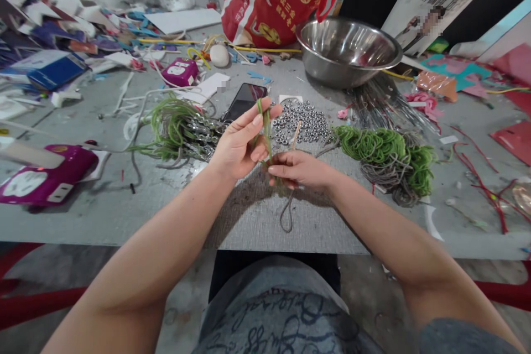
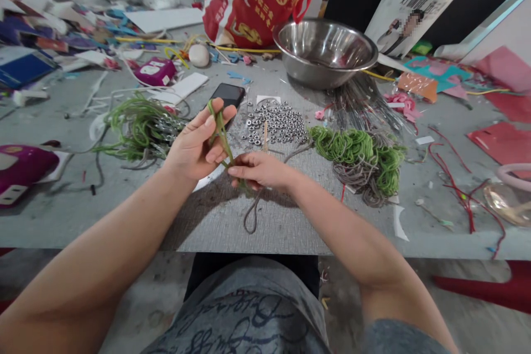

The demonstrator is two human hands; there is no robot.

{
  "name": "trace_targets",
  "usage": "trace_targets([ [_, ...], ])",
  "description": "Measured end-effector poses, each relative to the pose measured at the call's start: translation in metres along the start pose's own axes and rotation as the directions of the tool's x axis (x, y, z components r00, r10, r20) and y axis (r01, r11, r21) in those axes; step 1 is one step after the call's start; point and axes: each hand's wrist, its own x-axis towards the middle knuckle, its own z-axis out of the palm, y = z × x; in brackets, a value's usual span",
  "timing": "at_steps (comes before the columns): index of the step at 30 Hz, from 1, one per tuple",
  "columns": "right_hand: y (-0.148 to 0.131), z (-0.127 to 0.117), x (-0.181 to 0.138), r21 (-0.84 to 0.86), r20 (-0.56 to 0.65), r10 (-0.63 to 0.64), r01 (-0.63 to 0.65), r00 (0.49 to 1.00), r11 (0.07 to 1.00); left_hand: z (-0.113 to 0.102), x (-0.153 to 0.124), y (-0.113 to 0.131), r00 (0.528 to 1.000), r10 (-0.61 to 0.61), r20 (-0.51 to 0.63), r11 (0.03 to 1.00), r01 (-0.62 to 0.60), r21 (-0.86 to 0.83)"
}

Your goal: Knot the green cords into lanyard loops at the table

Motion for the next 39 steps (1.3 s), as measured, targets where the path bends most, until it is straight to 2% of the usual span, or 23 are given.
trace_targets([
  [7, 0.004, 0.003, -0.006, 0.107, 0.028, 0.021, -0.024, 0.999, 0.994, 0.002, 0.000, 0.001, 0.999, -0.023, -0.032, 0.995, 0.020, -0.103],
  [10, 0.007, 0.004, -0.007, 0.122, 0.015, 0.053, -0.054, 0.998, 0.991, 0.003, 0.001, 0.003, 0.997, -0.059, -0.059, 0.989, 0.050, -0.138],
  [15, 0.011, 0.003, -0.012, 0.104, -0.003, 0.108, -0.107, 0.994, 0.989, 0.003, 0.003, 0.008, 0.998, -0.029, -0.060, 0.986, 0.019, -0.165],
  [22, 0.011, 0.008, -0.016, 0.021, 0.022, 0.136, -0.136, 0.991, 0.990, 0.002, 0.007, 0.017, 0.983, -0.023, -0.185, 0.987, -0.007, -0.161],
  [25, 0.009, 0.008, -0.018, -0.065, 0.015, 0.138, -0.137, 0.990, 0.988, 0.001, 0.005, 0.020, 0.986, -0.042, -0.164, 0.991, 0.021, -0.129],
  [27, 0.007, 0.004, -0.019, -0.213, -0.033, 0.093, -0.098, 0.995, 0.972, 0.001, 0.005, 0.021, 0.987, -0.061, -0.148, 0.992, 0.044, -0.114],
  [29, 0.004, -0.003, -0.021, -0.428, -0.163, -0.042, -0.032, 0.986, 0.903, 0.001, 0.004, 0.023, 0.989, -0.064, -0.130, 0.995, 0.055, -0.078],
  [31, 0.001, -0.013, -0.020, -0.622, -0.326, -0.222, -0.031, 0.919, 0.783, 0.000, 0.004, 0.024, 0.992, -0.057, -0.110, 0.997, 0.052, -0.052],
  [33, 0.000, -0.022, -0.017, -0.736, -0.412, -0.325, -0.100, 0.851, 0.670, -0.002, 0.004, 0.026, 0.995, -0.042, -0.095, 0.998, 0.038, -0.045],
  [35, 0.001, -0.027, -0.012, -0.814, -0.404, -0.348, -0.159, 0.846, 0.559, -0.004, 0.004, 0.028, 0.996, -0.025, -0.081, 0.998, 0.021, -0.051],
  [39, 0.008, -0.026, -0.003, -0.893, -0.305, -0.309, -0.158, 0.901, 0.420, -0.008, 0.004, 0.036, 0.997, 0.010, -0.076, 0.996, -0.017, -0.089],
])
